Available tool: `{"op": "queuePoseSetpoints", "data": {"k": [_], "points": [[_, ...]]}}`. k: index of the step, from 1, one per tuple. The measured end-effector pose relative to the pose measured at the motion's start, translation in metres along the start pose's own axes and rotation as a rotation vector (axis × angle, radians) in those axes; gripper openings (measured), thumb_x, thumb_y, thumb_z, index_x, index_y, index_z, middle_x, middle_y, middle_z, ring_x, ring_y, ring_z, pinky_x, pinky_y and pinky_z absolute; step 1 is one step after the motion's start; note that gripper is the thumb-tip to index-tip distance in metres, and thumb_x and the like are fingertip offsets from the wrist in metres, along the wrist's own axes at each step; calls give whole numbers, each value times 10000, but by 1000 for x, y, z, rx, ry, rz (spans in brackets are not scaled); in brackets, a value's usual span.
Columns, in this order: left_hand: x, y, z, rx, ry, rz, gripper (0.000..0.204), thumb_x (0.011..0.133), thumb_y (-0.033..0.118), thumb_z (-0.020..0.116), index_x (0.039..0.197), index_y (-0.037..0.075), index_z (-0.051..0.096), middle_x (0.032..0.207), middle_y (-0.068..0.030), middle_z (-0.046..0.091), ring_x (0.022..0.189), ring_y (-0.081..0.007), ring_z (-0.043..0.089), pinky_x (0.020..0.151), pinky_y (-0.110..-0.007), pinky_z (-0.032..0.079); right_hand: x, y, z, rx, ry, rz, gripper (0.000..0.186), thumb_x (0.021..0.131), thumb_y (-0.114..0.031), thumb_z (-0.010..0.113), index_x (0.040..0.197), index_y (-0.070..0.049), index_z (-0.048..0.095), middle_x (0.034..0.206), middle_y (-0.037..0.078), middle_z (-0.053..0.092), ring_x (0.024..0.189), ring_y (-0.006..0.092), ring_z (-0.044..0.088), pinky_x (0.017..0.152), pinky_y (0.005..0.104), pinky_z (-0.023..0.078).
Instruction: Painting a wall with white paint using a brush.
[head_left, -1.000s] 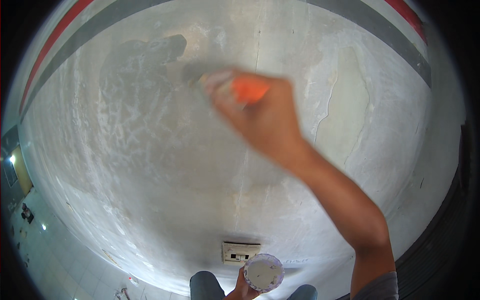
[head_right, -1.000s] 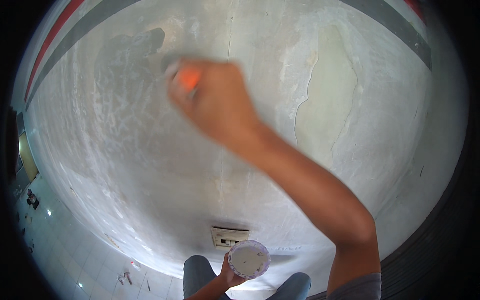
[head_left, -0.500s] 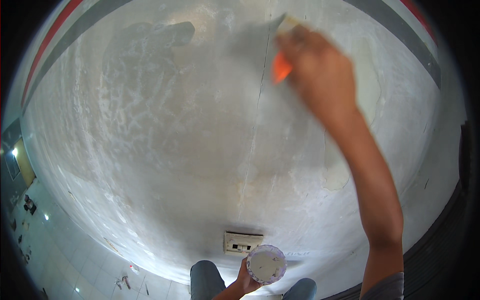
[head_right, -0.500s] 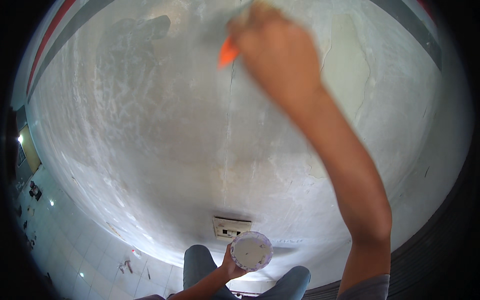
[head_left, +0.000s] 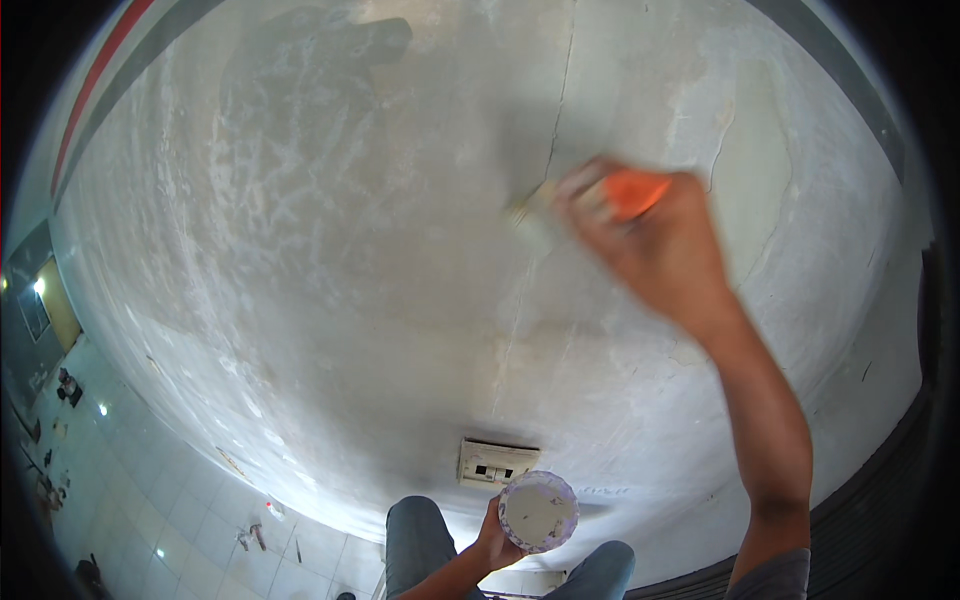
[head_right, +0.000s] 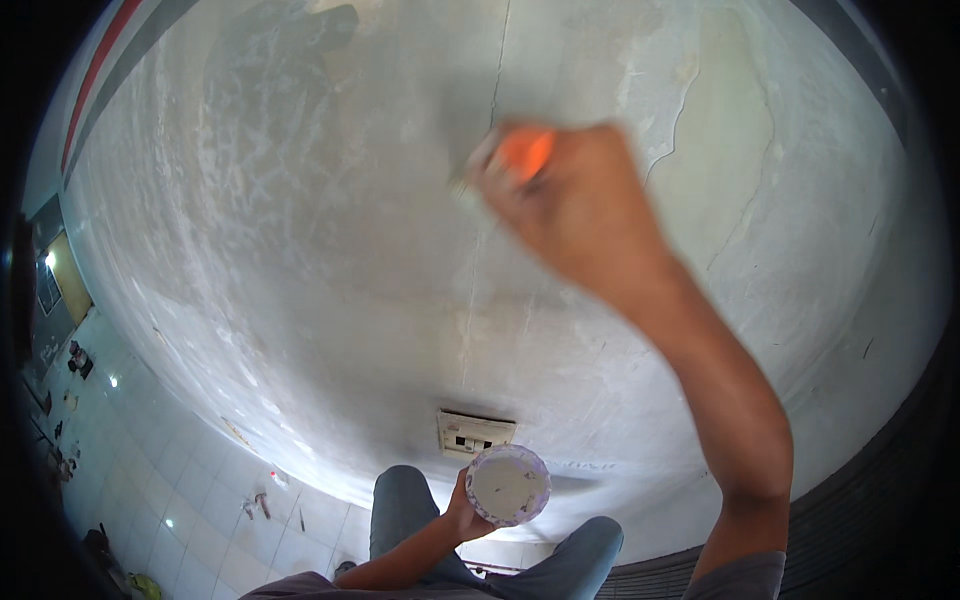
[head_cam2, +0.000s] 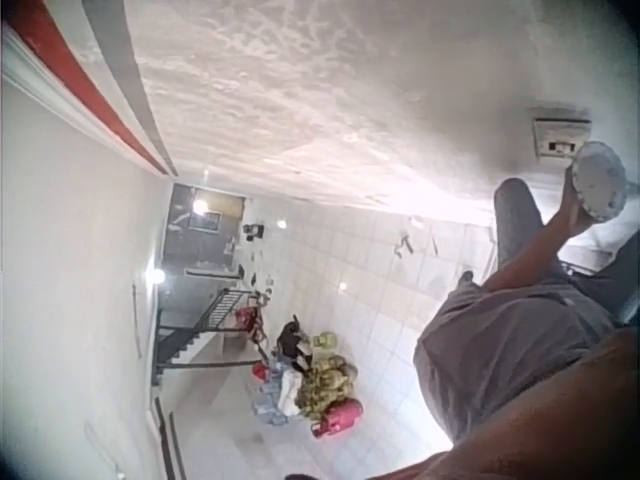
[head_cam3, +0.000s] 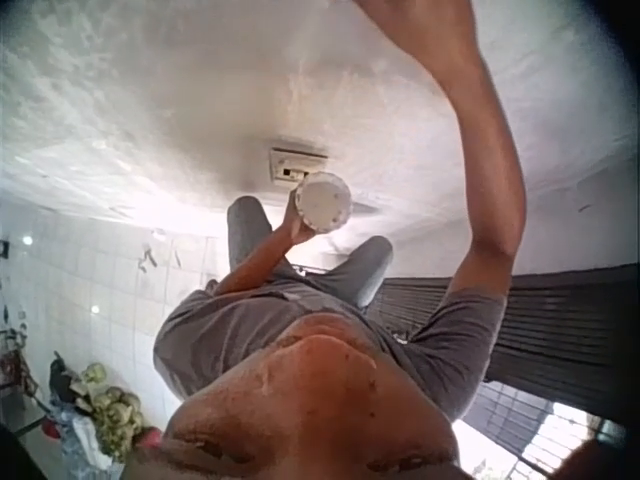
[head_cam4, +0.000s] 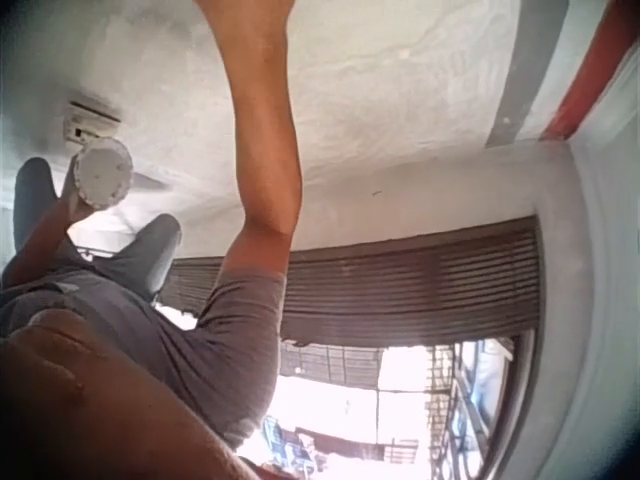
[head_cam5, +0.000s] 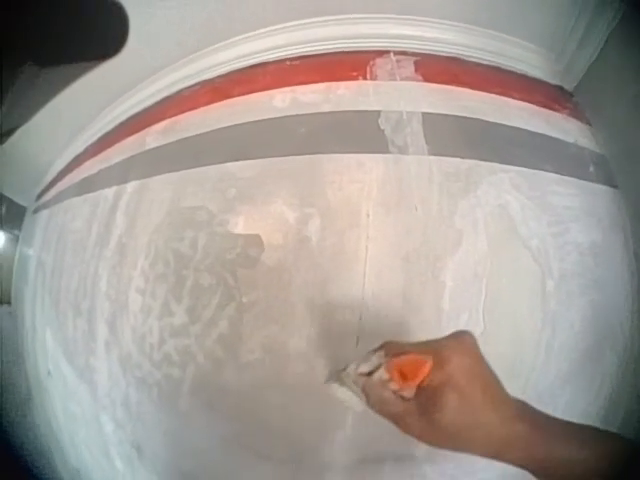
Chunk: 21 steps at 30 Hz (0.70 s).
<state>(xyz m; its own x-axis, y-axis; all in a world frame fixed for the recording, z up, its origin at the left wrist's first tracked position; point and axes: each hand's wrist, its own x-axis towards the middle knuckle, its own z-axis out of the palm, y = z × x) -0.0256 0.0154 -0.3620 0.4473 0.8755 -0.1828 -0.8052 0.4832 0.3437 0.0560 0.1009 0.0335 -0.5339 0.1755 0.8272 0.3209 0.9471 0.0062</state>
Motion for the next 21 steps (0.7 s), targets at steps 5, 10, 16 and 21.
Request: {"op": "queuePoseSetpoints", "data": {"k": [5,10,16,21], "points": [[1,0,12,-33,26,-19,710,918,608,201,1442,152,350,1441,-92,412,1328,-300,407,1093,-481,343,12,-10,-31,-606,454,-352,133,832,-7,669,953,-46,708,944,114,686,734,185,673,656,245,542],[-1,-5,13,11,22,-29,698,917,603,223,1427,154,378,1428,-83,432,1315,-278,428,1085,-449,363,-39,10,34,-641,214,-360,203,687,-80,674,889,-67,665,1012,155,625,857,281,647,698,334,557],[2,-8,9,14,0,-13,698,916,610,226,1426,158,379,1416,-72,447,1295,-272,455,1072,-445,381,-136,-15,101,-496,-227,-497,195,695,-87,672,876,-33,623,1029,178,627,957,292,639,808,354,558],[-1,-9,3,-15,7,5,709,914,622,229,1426,155,377,1414,-80,447,1297,-273,452,1066,-444,387,-116,-2,80,130,-265,-95,197,758,-34,673,950,-12,633,942,154,640,854,235,666,645,311,544]]}}
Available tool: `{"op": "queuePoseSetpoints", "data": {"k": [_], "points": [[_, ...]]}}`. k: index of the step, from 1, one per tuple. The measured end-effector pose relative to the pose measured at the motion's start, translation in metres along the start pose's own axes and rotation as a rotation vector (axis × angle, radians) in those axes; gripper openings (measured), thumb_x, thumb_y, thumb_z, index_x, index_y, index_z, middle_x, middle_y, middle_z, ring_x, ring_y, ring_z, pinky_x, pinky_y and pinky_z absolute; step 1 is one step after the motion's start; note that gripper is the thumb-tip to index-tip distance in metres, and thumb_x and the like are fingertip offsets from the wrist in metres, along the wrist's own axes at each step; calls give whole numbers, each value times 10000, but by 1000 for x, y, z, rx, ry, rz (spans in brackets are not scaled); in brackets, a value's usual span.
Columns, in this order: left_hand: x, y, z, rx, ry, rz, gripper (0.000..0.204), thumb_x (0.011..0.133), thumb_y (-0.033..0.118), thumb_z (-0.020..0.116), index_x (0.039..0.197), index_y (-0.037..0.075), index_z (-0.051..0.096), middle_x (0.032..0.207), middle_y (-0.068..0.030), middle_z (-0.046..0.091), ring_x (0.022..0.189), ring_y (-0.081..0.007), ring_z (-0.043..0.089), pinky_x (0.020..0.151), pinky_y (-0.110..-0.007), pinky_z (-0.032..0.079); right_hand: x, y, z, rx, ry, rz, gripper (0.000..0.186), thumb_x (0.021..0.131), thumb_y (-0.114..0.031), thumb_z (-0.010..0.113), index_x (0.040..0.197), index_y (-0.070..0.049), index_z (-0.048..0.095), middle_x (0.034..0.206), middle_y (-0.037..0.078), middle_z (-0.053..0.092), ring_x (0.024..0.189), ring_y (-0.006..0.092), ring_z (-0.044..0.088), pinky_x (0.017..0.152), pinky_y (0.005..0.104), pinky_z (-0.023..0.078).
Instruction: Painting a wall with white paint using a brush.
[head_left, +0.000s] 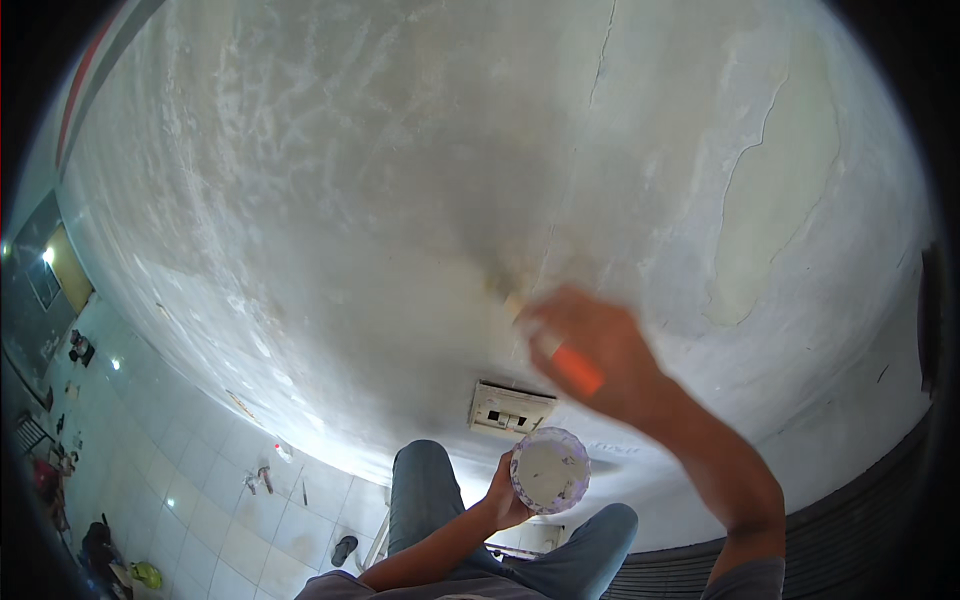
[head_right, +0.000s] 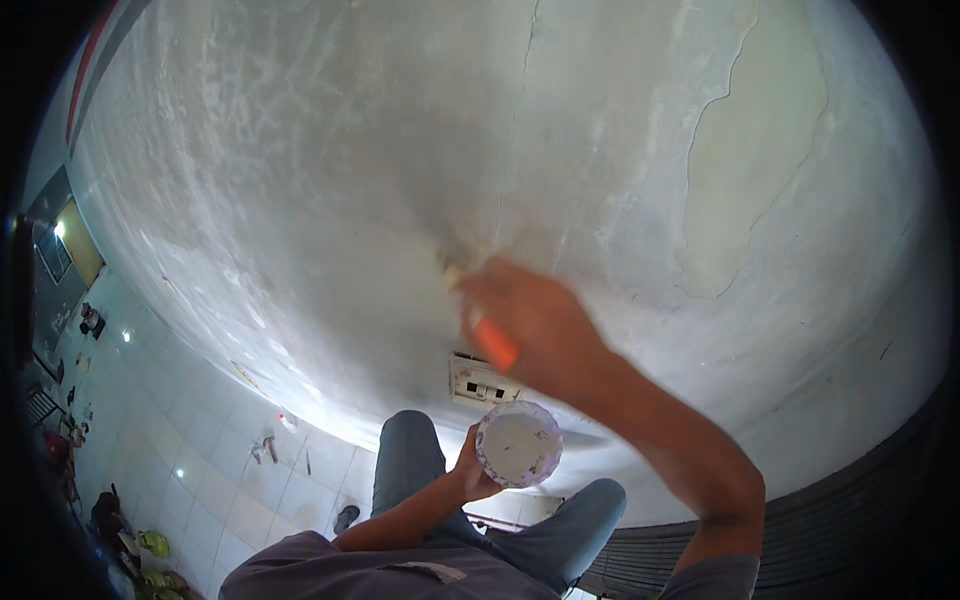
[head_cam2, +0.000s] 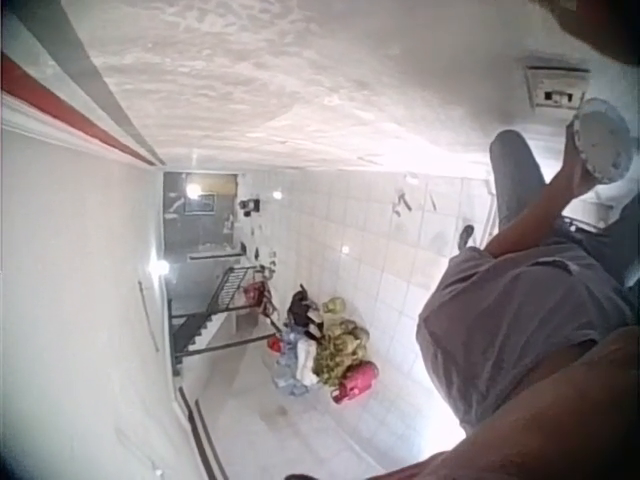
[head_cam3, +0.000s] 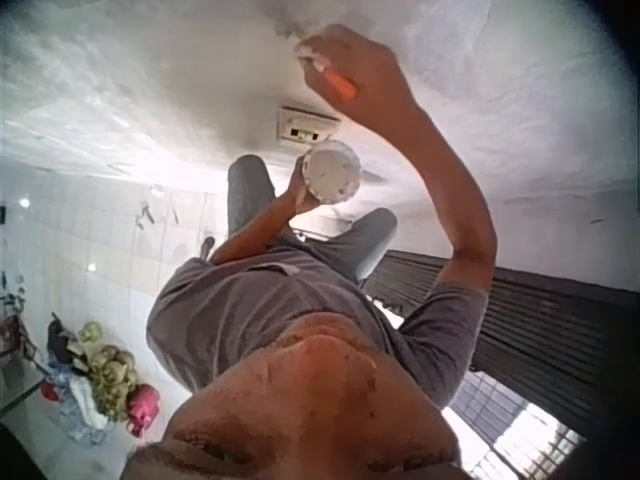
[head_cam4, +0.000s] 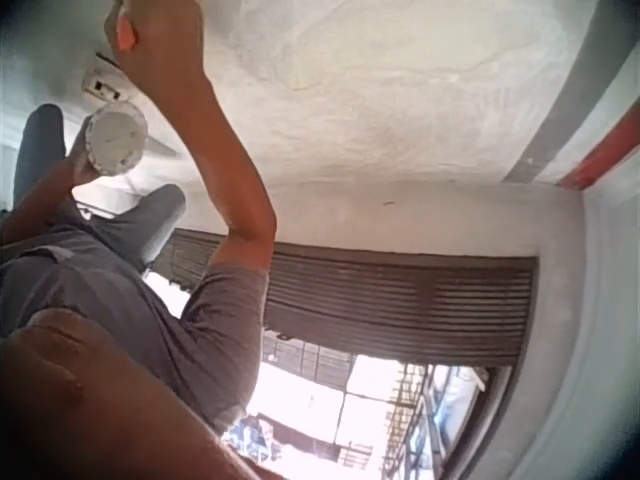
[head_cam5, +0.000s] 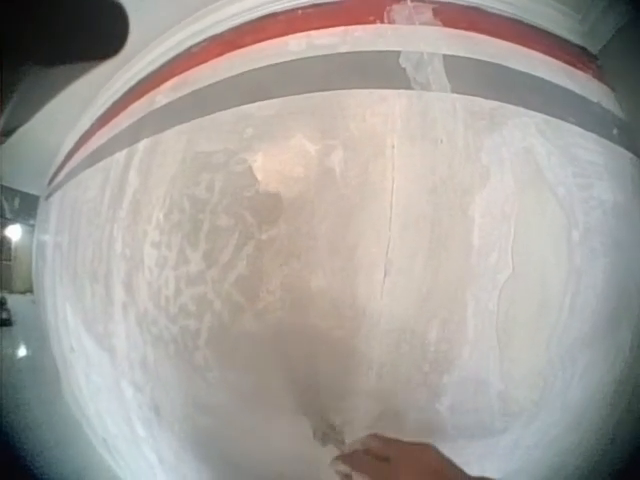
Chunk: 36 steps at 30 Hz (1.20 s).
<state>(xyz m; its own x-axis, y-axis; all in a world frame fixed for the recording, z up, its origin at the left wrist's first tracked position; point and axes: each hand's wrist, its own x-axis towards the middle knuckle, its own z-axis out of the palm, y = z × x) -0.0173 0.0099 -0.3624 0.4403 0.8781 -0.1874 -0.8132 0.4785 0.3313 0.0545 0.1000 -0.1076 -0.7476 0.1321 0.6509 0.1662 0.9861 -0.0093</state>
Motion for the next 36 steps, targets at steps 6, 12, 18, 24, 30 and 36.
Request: {"op": "queuePoseSetpoints", "data": {"k": [6,12,18,24,30,36], "points": [[-5,5,0,-27,29,3,709,916,617,220,1427,151,376,1411,-85,447,1296,-275,450,1063,-442,387,25,-8,-83,-406,564,-53,223,729,99,654,921,-8,688,926,131,644,781,207,652,640,279,532],[-4,4,-19,2,-62,41,727,893,661,296,1438,185,367,1439,-70,423,1317,-287,427,1067,-486,370,-3,-9,-4,-156,614,332,285,830,-39,691,1092,44,616,1051,198,619,954,300,646,788,341,552],[-12,1,-5,1,126,73,695,915,605,230,1430,160,375,1412,-74,450,1304,-276,443,1069,-466,365,-51,-22,78,-419,106,-116,272,724,-78,675,988,-26,635,1084,169,608,996,327,628,847,374,546],[-8,1,-16,6,35,49,721,904,639,237,1431,166,372,1412,-76,450,1303,-274,445,1068,-457,370,-36,13,34,86,259,70,239,749,6,667,983,-44,654,964,126,645,824,281,649,685,361,546],[-3,1,-27,-59,-8,27,718,907,641,229,1430,171,373,1416,-77,446,1301,-266,447,1067,-438,378,-14,-4,-24,-592,601,-108,331,717,30,732,1037,-28,674,1023,189,641,907,303,658,806,348,544],[-4,-1,-21,-27,13,2,711,910,634,238,1430,167,367,1394,-89,463,1293,-271,455,1052,-462,386,-50,-5,60,-466,251,3,170,822,-105,658,959,-5,647,1121,207,620,1039,332,623,933,387,509]]}}
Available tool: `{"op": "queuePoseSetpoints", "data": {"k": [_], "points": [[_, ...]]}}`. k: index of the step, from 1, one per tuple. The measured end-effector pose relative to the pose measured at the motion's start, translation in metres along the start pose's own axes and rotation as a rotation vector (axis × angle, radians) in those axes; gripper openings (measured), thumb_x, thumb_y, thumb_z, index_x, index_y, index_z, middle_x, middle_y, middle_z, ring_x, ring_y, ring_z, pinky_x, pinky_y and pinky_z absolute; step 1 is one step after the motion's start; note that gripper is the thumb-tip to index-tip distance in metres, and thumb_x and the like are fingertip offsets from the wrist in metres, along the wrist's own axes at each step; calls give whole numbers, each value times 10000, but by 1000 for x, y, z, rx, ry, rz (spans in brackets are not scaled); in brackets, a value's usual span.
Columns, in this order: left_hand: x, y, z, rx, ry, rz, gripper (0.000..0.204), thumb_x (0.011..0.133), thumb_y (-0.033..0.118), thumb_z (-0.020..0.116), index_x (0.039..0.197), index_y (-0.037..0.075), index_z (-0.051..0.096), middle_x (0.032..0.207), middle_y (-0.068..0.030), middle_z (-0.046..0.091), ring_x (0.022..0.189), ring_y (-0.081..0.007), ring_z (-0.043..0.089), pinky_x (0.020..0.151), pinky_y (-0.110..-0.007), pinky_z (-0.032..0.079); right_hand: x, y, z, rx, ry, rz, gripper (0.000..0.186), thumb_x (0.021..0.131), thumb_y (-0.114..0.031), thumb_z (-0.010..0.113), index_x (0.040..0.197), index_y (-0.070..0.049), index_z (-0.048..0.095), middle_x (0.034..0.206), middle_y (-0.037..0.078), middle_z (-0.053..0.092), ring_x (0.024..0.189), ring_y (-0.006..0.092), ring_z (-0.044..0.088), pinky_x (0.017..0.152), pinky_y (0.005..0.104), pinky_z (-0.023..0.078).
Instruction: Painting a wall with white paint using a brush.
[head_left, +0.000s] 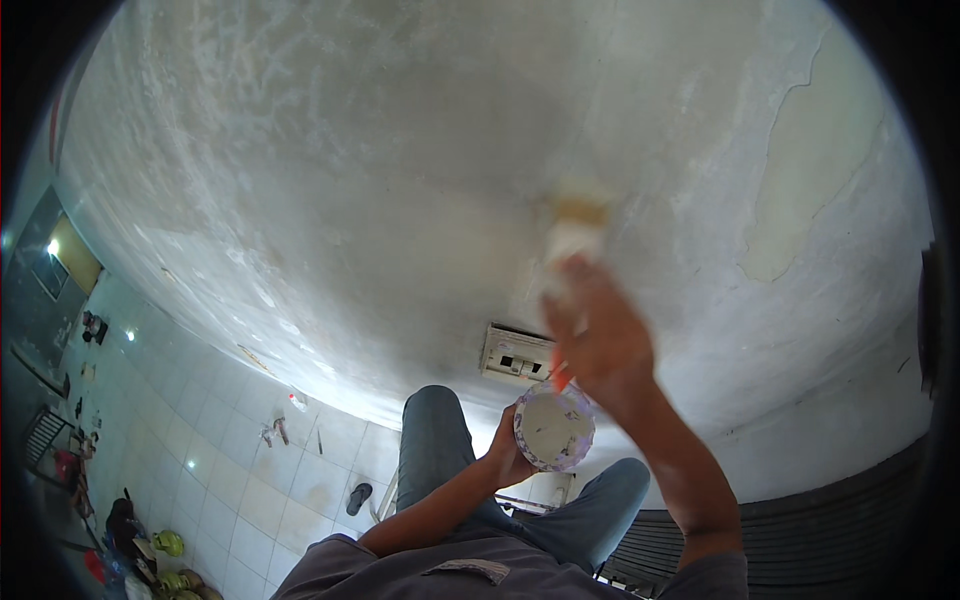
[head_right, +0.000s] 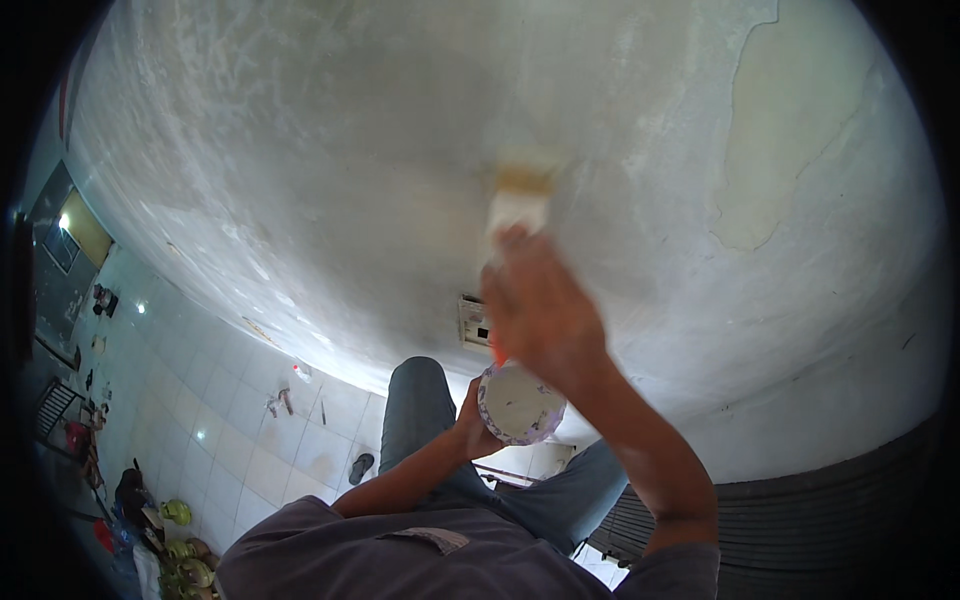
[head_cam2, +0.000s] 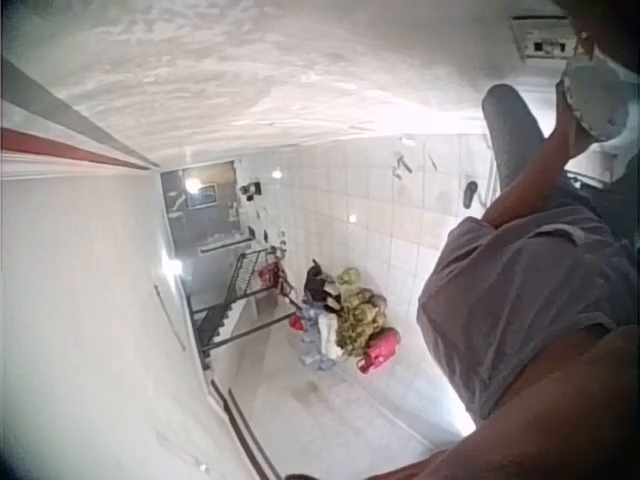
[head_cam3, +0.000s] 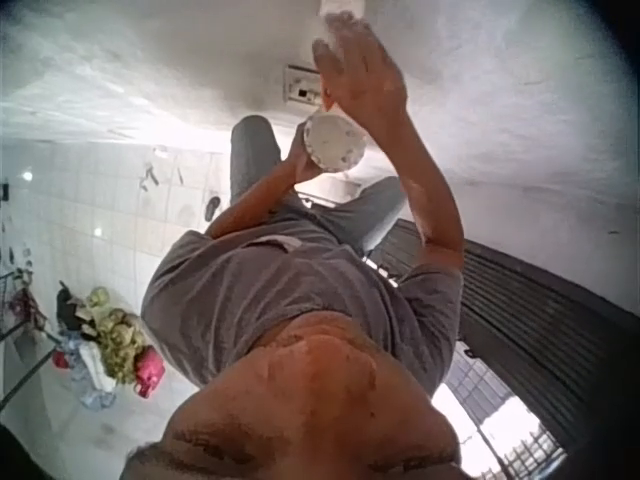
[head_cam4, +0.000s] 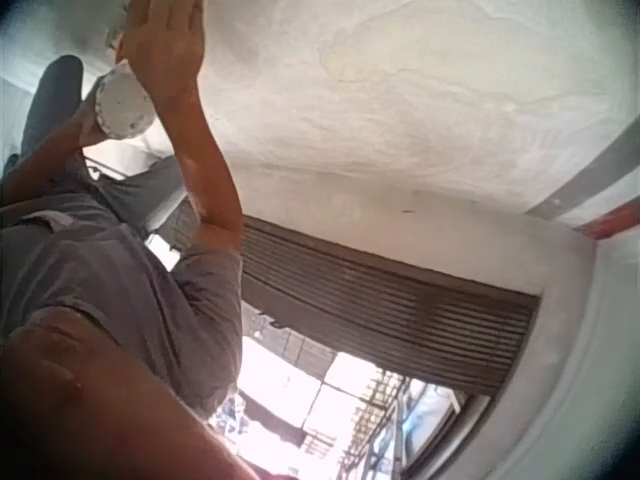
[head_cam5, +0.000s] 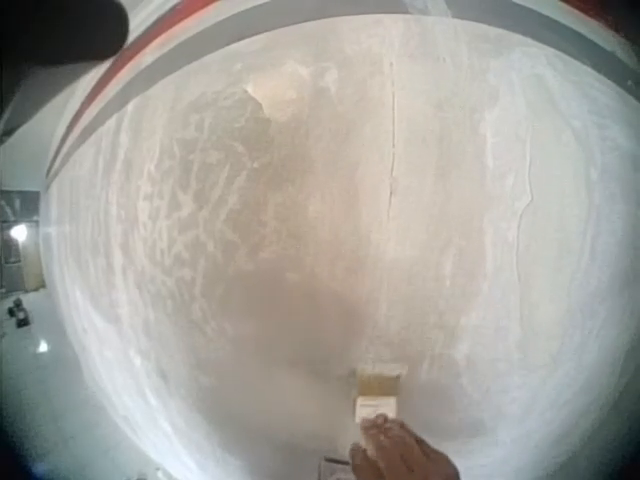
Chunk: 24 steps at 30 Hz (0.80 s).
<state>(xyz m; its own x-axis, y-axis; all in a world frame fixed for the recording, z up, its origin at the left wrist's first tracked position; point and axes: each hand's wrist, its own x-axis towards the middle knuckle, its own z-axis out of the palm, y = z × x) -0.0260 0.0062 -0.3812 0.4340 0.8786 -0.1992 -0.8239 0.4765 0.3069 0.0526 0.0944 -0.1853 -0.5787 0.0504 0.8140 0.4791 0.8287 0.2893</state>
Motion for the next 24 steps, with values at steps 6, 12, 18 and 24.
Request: {"op": "queuePoseSetpoints", "data": {"k": [6,12,18,24], "points": [[1,-3,0,61,18,38,723,908,645,224,1450,181,337,1420,-82,440,1302,-279,444,1051,-476,383,-29,9,-13,429,-314,26,265,751,-31,656,1014,-60,654,1173,148,597,992,247,641,779,325,567],[0,1,-7,9,-32,20,737,898,662,214,1439,185,362,1426,-79,435,1310,-280,434,1060,-470,373,22,50,-95,-180,209,83,304,731,107,672,984,-59,700,1158,157,623,1052,267,639,819,342,582],[7,-1,-5,45,-43,-3,740,900,657,223,1436,166,363,1424,-86,436,1296,-289,450,1065,-490,369,-17,22,-34,-66,12,103,212,783,-54,695,987,-7,659,1180,204,610,1115,319,604,956,393,500],[2,-2,6,15,54,-16,721,912,635,214,1439,164,355,1428,-90,429,1298,-297,446,1065,-511,362,-33,9,-35,386,-94,200,218,720,26,681,931,-31,667,1129,173,634,972,293,666,857,361,552]]}}
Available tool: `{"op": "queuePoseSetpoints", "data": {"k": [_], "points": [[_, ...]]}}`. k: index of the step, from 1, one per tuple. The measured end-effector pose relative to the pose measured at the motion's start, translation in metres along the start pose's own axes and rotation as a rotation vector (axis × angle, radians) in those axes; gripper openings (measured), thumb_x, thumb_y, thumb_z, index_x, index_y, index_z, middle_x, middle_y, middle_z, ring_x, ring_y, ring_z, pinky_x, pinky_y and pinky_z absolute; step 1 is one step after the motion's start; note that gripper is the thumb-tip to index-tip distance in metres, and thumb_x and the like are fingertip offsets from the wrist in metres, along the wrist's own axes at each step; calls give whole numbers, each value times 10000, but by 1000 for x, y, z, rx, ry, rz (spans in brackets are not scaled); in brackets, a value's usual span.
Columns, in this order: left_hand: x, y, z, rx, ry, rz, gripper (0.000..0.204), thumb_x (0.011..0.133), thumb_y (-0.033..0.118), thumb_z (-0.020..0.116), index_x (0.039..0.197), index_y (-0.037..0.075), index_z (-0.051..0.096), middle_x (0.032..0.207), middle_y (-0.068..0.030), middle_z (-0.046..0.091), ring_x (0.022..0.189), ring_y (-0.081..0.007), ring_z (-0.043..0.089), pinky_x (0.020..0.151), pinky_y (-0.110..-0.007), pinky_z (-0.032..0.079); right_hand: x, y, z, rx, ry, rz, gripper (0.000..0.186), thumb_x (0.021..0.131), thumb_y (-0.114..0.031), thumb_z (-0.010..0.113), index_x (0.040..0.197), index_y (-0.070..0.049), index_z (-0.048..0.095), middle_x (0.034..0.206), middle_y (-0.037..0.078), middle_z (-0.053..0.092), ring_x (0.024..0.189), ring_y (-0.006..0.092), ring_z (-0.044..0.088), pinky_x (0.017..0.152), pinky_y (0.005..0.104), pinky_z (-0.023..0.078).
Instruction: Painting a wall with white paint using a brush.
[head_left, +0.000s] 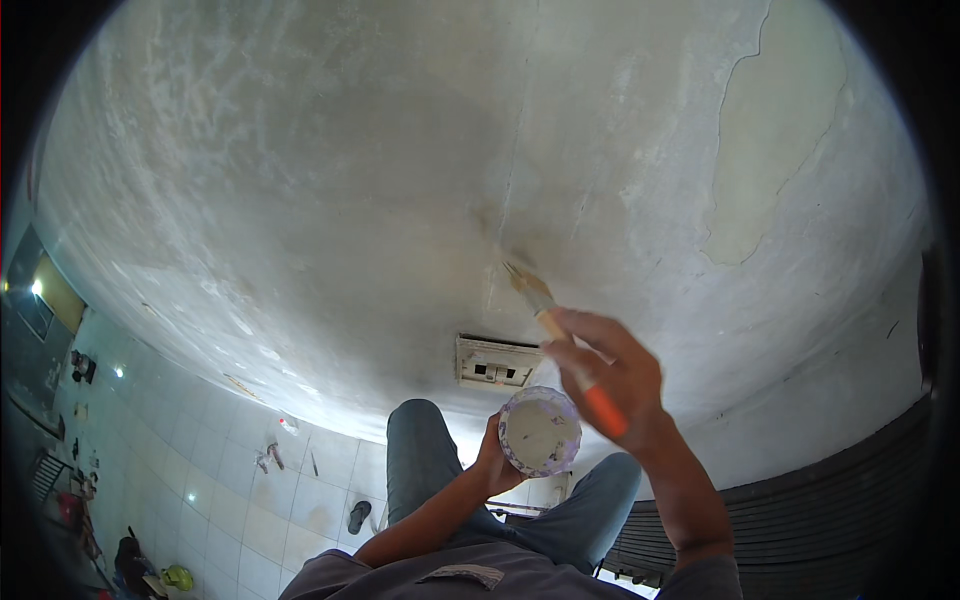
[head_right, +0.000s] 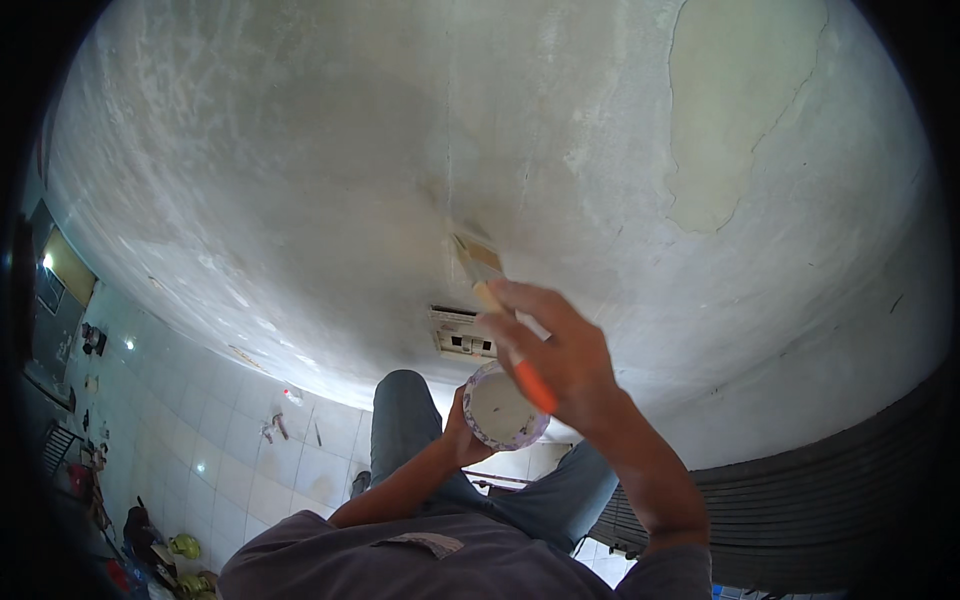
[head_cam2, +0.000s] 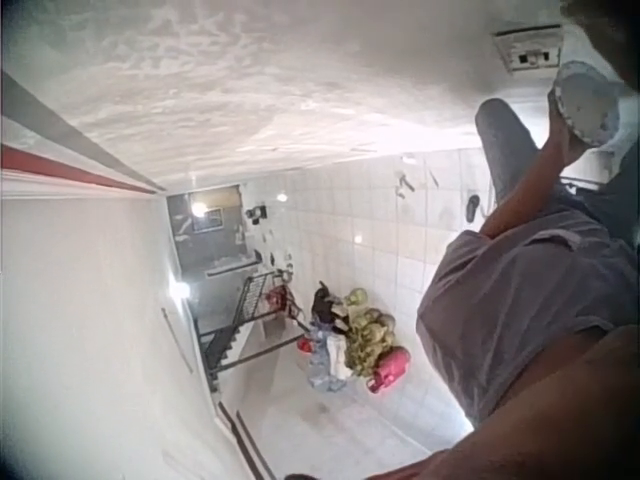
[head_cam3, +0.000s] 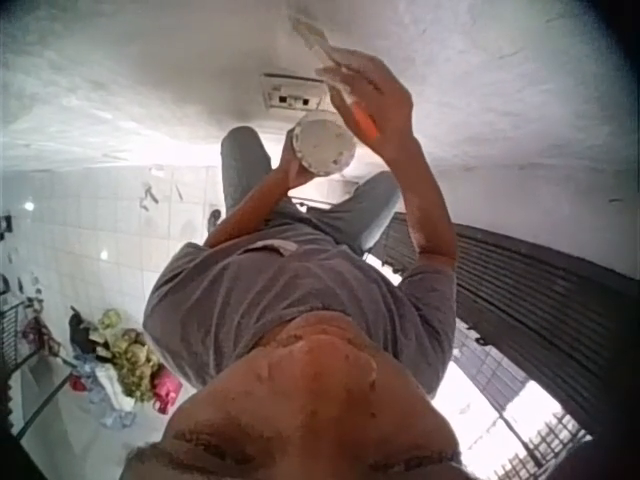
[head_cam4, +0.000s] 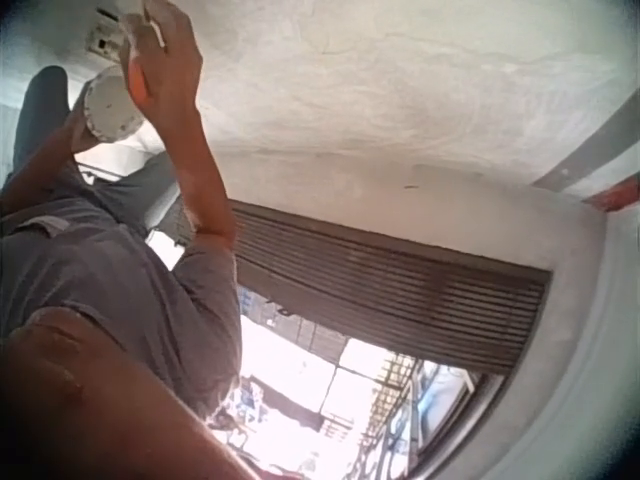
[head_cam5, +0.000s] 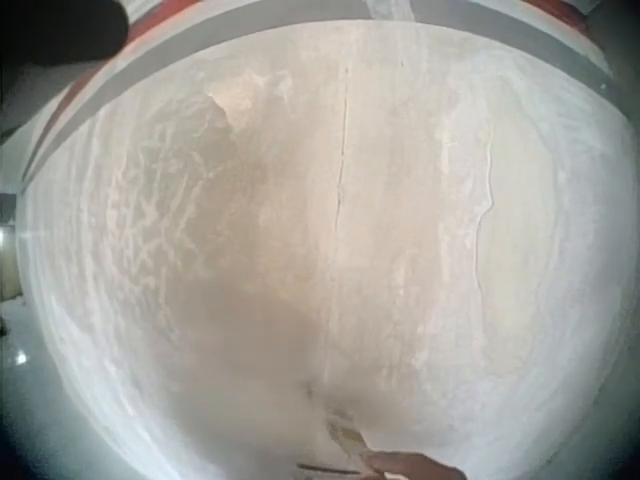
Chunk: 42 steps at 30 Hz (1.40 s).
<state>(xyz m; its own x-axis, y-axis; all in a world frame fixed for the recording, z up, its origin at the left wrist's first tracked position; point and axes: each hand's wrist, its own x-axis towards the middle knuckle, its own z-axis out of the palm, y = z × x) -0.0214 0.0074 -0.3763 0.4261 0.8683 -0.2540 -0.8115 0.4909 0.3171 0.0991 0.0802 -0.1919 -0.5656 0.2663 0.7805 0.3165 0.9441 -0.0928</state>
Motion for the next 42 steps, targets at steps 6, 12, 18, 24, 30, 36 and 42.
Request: {"op": "queuePoseSetpoints", "data": {"k": [6,12,18,24,30,36,42], "points": [[3,-2,-7,51,-6,-7,735,903,640,196,1452,172,335,1445,-92,408,1324,-310,411,1069,-516,347,23,10,-26,29,389,285,190,788,66,656,958,-15,684,1056,154,673,943,233,674,781,301,545],[-1,0,-4,76,-33,78,741,895,644,204,1456,175,330,1442,-96,412,1323,-309,411,1065,-518,348,15,1,-12,-424,595,62,196,808,49,667,997,0,686,1117,194,610,1021,312,634,823,360,564],[-3,1,-4,33,-19,71,745,889,658,214,1455,188,330,1439,-80,417,1316,-306,422,1057,-499,365,17,-19,49,-366,266,6,280,707,30,717,977,-34,687,1112,201,619,1023,332,632,842,370,554],[2,-4,-1,57,8,34,744,887,665,217,1451,196,336,1444,-78,405,1318,-302,418,1060,-504,360,22,-5,2,39,273,78,285,720,85,658,972,-47,680,1050,136,666,957,256,658,792,316,544],[-1,0,-4,61,-8,45,733,889,641,240,1447,178,348,1440,-87,415,1316,-301,420,1067,-515,347,17,-6,-30,-281,647,102,215,840,112,575,1010,11,659,1055,189,657,946,280,666,789,328,559],[1,-7,-2,69,59,8,721,895,628,243,1445,174,348,1433,-86,424,1315,-313,421,1065,-510,354,8,-19,36,-187,336,193,456,672,45,664,1110,-78,683,1199,186,584,1100,317,591,885,367,518],[0,-8,7,75,45,24,723,909,625,196,1452,167,329,1428,-98,422,1322,-308,412,1072,-504,351,6,2,17,57,156,34,370,715,22,676,1078,-45,669,1192,174,605,1059,318,617,810,364,557]]}}
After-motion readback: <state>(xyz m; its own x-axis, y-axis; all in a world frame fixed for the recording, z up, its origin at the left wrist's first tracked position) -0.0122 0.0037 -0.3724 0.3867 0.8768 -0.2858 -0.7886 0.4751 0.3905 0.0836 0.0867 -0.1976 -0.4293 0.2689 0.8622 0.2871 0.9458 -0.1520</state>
